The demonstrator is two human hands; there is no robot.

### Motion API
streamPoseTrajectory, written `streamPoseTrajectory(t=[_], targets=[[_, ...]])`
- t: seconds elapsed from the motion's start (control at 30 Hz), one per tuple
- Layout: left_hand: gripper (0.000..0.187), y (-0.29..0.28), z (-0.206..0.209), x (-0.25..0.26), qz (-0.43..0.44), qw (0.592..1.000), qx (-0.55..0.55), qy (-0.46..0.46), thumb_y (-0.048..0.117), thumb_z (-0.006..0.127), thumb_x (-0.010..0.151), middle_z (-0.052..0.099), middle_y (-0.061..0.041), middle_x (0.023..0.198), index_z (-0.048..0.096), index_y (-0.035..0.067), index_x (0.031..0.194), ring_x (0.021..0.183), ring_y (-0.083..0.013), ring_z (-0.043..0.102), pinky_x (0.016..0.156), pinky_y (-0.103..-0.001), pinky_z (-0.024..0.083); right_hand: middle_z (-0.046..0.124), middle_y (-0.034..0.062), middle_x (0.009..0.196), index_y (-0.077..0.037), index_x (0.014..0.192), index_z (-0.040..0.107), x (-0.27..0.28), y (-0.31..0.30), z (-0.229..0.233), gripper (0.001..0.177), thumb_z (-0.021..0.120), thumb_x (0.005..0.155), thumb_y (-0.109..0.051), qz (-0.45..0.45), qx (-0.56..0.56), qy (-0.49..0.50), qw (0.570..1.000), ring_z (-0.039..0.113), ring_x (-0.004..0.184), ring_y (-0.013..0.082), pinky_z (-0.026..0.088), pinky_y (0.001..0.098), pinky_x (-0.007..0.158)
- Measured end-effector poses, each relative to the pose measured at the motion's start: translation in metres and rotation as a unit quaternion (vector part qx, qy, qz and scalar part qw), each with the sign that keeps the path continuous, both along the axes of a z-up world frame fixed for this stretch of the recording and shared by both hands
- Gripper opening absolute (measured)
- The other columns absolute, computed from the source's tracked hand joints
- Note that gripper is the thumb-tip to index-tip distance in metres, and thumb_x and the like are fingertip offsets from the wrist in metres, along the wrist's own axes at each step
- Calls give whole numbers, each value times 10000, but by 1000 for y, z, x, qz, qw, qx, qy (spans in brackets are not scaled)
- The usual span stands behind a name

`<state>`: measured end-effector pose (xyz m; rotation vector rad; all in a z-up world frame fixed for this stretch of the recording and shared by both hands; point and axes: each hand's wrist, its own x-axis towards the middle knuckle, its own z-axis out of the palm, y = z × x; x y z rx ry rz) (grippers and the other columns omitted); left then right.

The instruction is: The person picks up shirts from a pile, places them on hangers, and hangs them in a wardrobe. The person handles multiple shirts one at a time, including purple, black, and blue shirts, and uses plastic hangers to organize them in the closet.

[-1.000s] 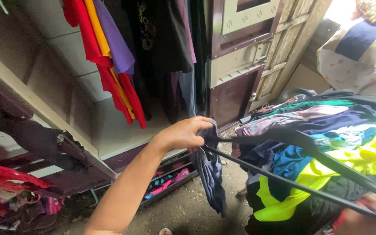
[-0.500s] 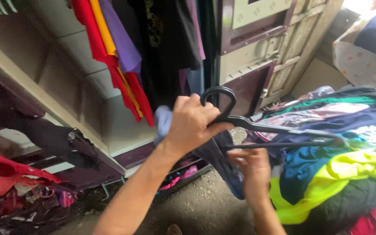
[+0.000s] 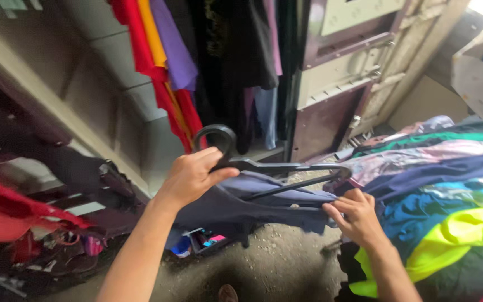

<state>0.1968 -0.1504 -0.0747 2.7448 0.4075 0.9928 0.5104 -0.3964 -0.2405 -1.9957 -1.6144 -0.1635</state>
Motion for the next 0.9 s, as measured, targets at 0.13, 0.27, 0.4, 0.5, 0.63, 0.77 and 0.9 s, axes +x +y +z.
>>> streamPoseTrajectory(t=[0.13, 0.27, 0.4, 0.5, 0.63, 0.77, 0.9], targets=[[498, 7, -18, -4, 13, 998, -42, -39, 486, 718, 882, 593, -135, 822, 560, 15, 850, 709, -383, 575, 596, -431, 488, 700, 9, 880, -116, 672, 679, -11, -21, 41, 296, 777, 775, -376, 182, 19, 11, 983, 560, 1126, 293, 323, 511, 987], [518, 20, -28, 5, 68, 997, -22, -13, 487, 738, 872, 564, -138, 748, 524, 21, 795, 678, -371, 583, 586, -441, 473, 678, 23, 867, -96, 678, 586, -39, -54, 67, 320, 743, 890, -276, 310, 5, 133, 941, 654, 1094, 207, 305, 549, 1121], [557, 25, -31, 9, 38, 998, -52, -9, 491, 744, 870, 521, -141, 723, 489, 6, 768, 638, -355, 540, 590, -426, 472, 588, 80, 711, -99, 682, 586, -32, -62, 68, 298, 724, 896, -254, 250, -201, 50, 946, 604, 883, 220, 374, 451, 1007], [598, 13, -32, 15, 5, 997, -70, 22, 514, 752, 823, 488, -146, 689, 470, -6, 735, 602, -334, 529, 577, -407, 481, 608, 56, 753, -164, 777, 679, -16, -52, 64, 129, 694, 881, -239, 28, -160, -47, 986, 569, 855, 258, 367, 437, 917], [489, -5, -37, 23, -67, 998, -13, 14, 517, 690, 883, 588, -115, 743, 591, 45, 803, 678, -322, 635, 567, -414, 479, 650, 59, 768, -144, 862, 706, -4, -43, 70, 131, 731, 782, -244, -100, 25, -160, 982, 600, 921, 251, 305, 529, 1032], [477, -18, -44, 30, -47, 997, 13, 56, 565, 668, 887, 630, -82, 684, 643, 100, 790, 595, -271, 669, 517, -399, 507, 667, 18, 777, -120, 1046, 703, -1, -41, 89, 247, 716, 813, -204, -142, 71, -200, 967, 618, 959, 236, 263, 612, 1124], [464, -45, -58, 45, -42, 996, 59, 56, 564, 672, 885, 654, -96, 702, 650, 110, 793, 531, -252, 658, 455, -377, 512, 674, 67, 762, -67, 1296, 675, -7, -28, 98, 417, 725, 897, -174, -53, 3, -87, 995, 601, 890, 262, 450, 427, 893]])
